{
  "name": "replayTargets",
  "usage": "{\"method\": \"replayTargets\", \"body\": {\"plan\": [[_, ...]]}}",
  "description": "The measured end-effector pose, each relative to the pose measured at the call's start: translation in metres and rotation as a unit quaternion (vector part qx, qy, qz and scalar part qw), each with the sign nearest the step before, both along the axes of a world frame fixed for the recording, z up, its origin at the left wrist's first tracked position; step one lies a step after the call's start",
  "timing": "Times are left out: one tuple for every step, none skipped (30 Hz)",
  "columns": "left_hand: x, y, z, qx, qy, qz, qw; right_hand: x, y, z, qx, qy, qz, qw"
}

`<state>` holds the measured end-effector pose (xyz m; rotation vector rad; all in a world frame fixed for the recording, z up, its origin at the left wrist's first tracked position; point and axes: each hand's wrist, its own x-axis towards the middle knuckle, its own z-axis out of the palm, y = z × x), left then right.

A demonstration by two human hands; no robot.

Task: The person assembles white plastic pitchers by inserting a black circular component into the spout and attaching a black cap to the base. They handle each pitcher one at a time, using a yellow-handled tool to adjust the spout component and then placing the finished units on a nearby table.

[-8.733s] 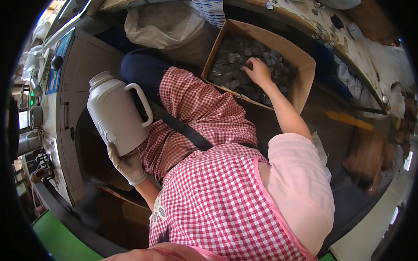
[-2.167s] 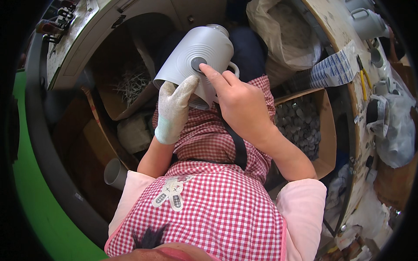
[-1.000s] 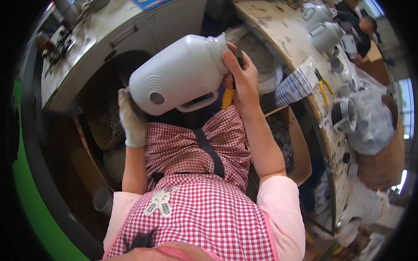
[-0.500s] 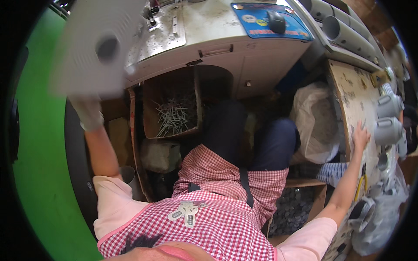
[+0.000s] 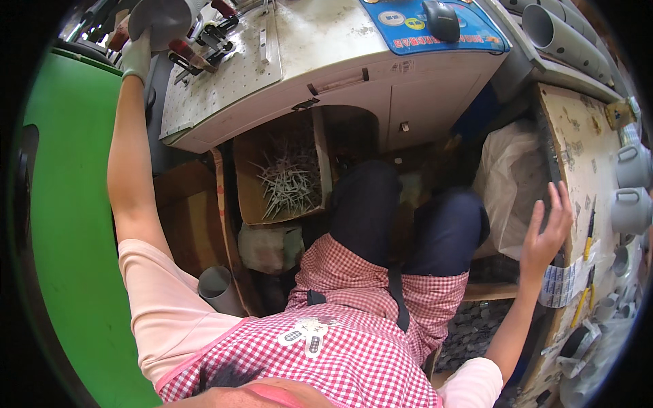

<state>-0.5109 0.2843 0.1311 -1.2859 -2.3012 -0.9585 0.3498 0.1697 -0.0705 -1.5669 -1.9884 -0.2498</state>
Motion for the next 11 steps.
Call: {"method": "replayTargets", "body": {"plan": [[0.002,-0.002,-0.006,0.011,-0.025,-0.007,1.0,-0.014,-0.01,0.001,-0.02,0.013,0.01,1.0],[0.005,-0.007,-0.011,0.023,-0.052,-0.014,0.998,-0.023,-0.017,0.001,-0.04,0.025,0.021,0.999],[0.01,-0.013,-0.013,0.026,-0.056,0.005,0.998,-0.029,-0.02,-0.001,-0.063,0.063,0.025,0.996],[0.017,-0.018,-0.014,0.041,-0.12,-0.007,0.992,-0.031,-0.023,-0.004,-0.08,0.076,0.012,0.994],[0.024,-0.023,-0.014,0.058,-0.183,-0.02,0.981,-0.03,-0.025,-0.007,-0.092,0.091,0.003,0.992],[0.032,-0.028,-0.013,0.075,-0.24,-0.031,0.967,-0.029,-0.027,-0.01,-0.11,0.116,-0.016,0.987],[0.038,-0.034,-0.01,0.053,-0.254,-0.046,0.965,-0.026,-0.029,-0.012,-0.118,0.115,-0.021,0.986],[0.042,-0.04,-0.007,0.032,-0.264,-0.06,0.962,-0.024,-0.032,-0.016,-0.118,0.11,-0.016,0.987],[0.045,-0.044,-0.005,0.007,-0.266,-0.083,0.96,-0.022,-0.035,-0.019,-0.125,0.115,-0.021,0.985],[0.045,-0.045,-0.002,-0.016,-0.271,-0.082,0.959,-0.021,-0.038,-0.022,-0.134,0.123,-0.029,0.983],[0.044,-0.047,0.003,-0.041,-0.268,-0.09,0.958,-0.021,-0.04,-0.026,-0.144,0.137,-0.026,0.98]]}}
